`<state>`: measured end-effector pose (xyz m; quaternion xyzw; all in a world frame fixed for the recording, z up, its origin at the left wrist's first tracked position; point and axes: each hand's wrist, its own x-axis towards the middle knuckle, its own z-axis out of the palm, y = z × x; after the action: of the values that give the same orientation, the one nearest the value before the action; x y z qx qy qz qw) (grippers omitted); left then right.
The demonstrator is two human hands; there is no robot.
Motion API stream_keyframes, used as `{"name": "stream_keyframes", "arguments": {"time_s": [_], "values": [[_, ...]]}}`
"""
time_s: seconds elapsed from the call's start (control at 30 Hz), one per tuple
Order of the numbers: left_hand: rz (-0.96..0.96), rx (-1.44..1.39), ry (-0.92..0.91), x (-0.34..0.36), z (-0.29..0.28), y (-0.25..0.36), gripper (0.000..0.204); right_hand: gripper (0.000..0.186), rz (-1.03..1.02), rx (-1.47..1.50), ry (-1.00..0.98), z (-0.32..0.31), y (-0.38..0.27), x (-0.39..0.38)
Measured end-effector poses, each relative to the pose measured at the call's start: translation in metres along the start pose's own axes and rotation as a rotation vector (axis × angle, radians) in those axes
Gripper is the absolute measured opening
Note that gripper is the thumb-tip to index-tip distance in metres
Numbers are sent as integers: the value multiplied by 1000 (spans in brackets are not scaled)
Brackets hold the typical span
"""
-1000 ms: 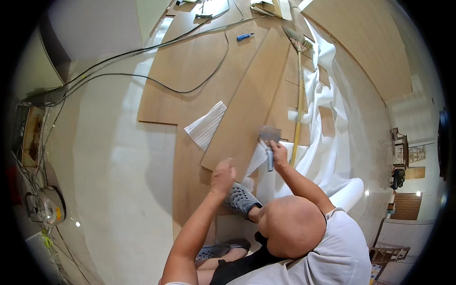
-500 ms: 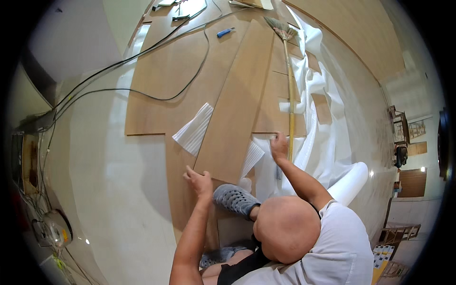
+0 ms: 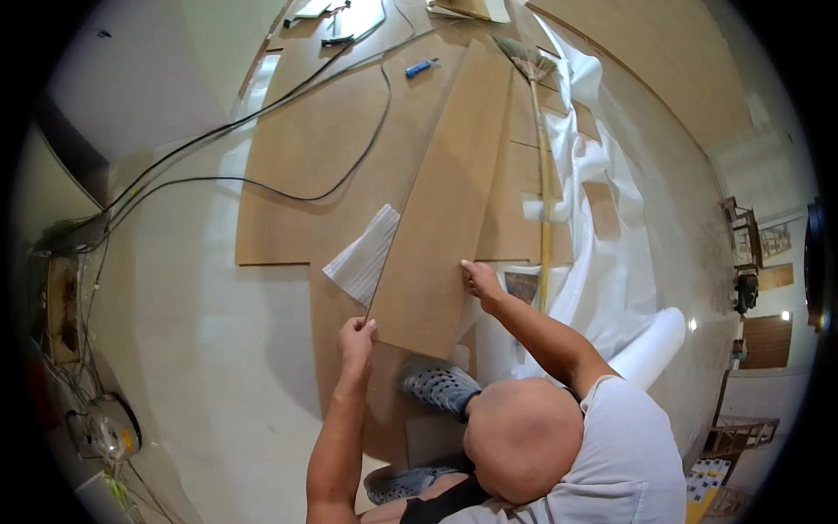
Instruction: The person sweeps the floor with a broom, then positions laminate planks on the floor. They use a hammer and a white block to tap the planks into place and mark a measurement on a plank with a red pencil and a square ruler.
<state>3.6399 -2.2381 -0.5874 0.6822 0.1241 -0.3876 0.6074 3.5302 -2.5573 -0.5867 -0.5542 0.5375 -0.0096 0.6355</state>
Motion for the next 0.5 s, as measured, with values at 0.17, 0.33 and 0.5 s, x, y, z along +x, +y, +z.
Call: {"name": "stream_keyframes", "arguments": {"time_s": [0.17,0.33,0.5], "values": [[-15,-127,-144,-35,-47,44,10,51,-16,275,-328,15,-49,-37],[-52,31,-235,-80,-107,80,15,53,17,530,-424,14,-86,65],[134,372,-216,-132,-133,105,34,47,-120,514,-355,7,-153,133]]}}
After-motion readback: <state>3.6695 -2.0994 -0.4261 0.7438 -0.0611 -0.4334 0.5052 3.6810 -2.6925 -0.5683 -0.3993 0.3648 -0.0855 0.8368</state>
